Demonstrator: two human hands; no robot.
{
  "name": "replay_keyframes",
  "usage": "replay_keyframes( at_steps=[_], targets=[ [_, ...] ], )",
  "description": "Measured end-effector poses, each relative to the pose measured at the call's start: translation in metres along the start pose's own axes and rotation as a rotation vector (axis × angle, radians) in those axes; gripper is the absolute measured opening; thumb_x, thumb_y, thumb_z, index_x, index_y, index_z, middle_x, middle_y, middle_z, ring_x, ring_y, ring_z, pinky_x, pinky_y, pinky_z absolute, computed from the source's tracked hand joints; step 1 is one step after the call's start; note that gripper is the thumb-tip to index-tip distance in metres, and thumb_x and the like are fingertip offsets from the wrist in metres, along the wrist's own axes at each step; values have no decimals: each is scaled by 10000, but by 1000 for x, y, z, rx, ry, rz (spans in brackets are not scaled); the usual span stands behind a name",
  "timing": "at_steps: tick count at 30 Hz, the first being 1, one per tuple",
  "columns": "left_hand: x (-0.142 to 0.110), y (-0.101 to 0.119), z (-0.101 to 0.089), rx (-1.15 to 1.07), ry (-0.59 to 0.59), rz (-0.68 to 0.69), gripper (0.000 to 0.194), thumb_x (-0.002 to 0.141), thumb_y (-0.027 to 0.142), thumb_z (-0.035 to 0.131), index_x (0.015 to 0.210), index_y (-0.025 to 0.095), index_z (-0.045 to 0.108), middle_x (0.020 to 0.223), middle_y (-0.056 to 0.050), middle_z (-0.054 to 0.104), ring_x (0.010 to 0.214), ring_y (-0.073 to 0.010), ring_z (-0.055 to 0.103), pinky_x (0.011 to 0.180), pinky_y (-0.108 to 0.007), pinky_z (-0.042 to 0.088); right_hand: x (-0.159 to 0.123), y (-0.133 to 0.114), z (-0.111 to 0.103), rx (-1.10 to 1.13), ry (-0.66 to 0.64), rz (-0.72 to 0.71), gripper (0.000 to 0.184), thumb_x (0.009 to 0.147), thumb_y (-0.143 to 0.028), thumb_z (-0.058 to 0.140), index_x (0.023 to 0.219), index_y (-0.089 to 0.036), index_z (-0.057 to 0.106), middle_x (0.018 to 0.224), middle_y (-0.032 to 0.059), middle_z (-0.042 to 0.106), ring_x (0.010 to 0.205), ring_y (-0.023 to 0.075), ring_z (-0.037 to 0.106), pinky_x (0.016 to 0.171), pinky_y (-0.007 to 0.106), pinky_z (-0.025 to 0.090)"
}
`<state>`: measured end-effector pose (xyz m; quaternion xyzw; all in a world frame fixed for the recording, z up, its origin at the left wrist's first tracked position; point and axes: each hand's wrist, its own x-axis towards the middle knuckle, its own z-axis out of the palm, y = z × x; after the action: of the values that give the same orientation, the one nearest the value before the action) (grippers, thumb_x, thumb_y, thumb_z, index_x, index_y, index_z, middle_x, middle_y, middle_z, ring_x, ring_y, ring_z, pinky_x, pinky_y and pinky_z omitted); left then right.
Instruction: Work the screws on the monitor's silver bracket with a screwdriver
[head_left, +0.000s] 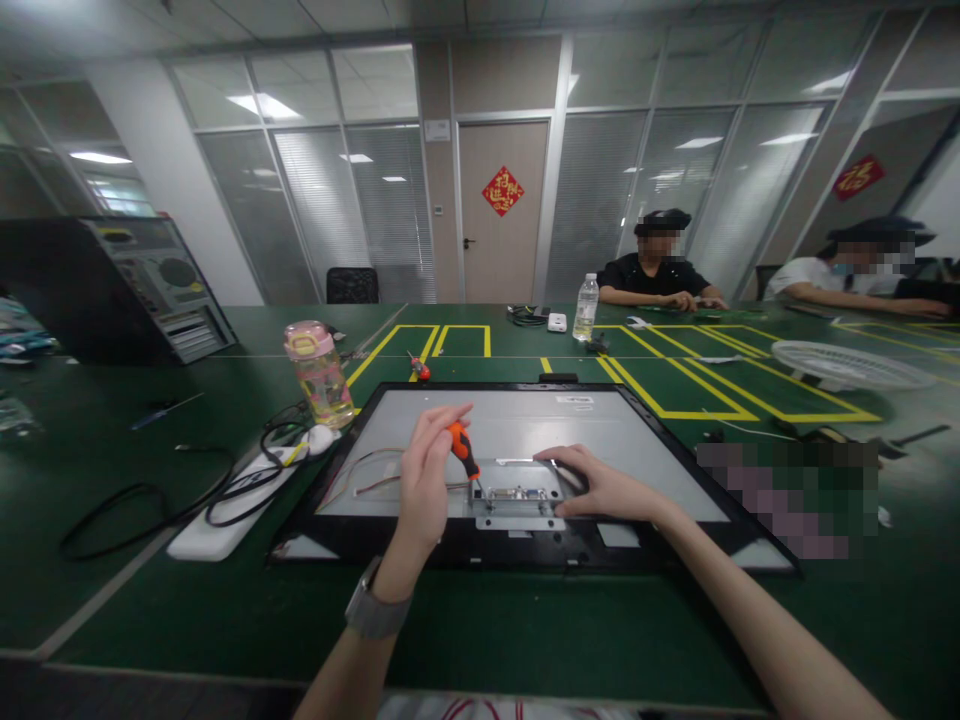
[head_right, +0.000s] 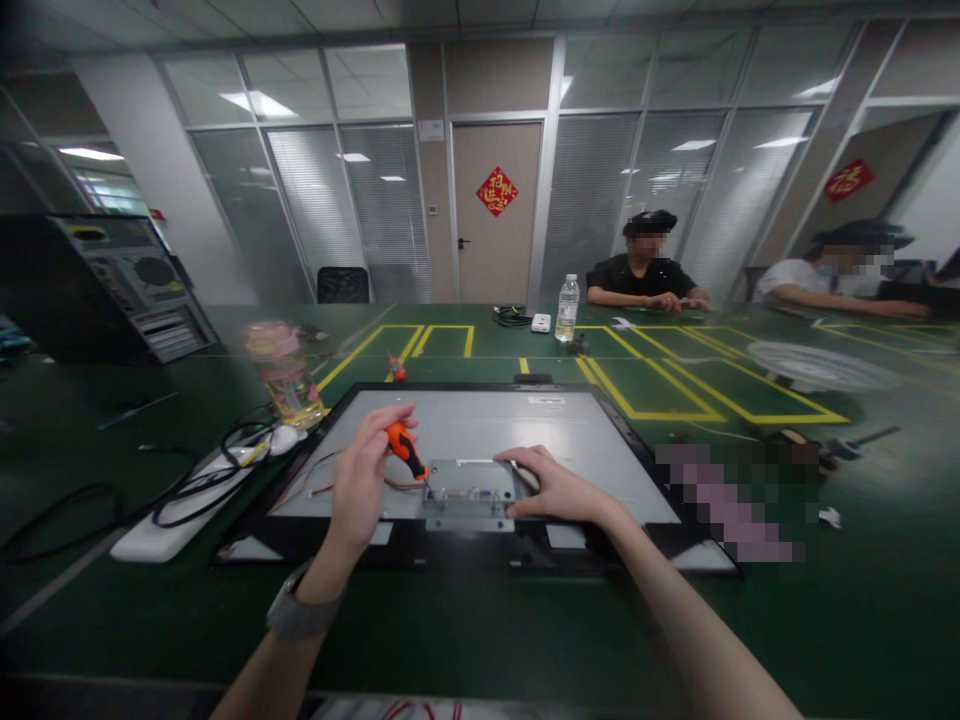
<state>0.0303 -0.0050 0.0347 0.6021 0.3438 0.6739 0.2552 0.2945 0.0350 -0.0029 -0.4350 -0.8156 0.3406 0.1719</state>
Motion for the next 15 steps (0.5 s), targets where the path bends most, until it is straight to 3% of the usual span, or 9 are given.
replay_keyframes(
  at_steps=[4,9,15],
  targets=[
    [0,0,0,-12,18,-28,262,920,272,504,1091,180,679,949,-47,611,835,-156,630,776,-277,509,0,-2,-1,3,3,4,721,706,-417,747,1351,-267,463,1279,77,482,1233,289,439,1104,453,321],
    [2,-3,-2,63,76,20,160,830,274,661,948,191,730,854,-7,537,716,-114,567,675,-224,490,-1,-5,-1,10,-2,0,724,706,-427,744,1353,-261,466,1278,80,485,1236,302,432,1095,458,327],
    [1,-3,-3,-45,-20,-32,289,942,274,477,1129,203,685,1029,-63,619,924,-169,620,805,-281,495,-1,-4,-1,8,-3,8,724,707,-422,748,1352,-261,462,1268,83,479,1227,296,439,1089,454,335]
  ],
)
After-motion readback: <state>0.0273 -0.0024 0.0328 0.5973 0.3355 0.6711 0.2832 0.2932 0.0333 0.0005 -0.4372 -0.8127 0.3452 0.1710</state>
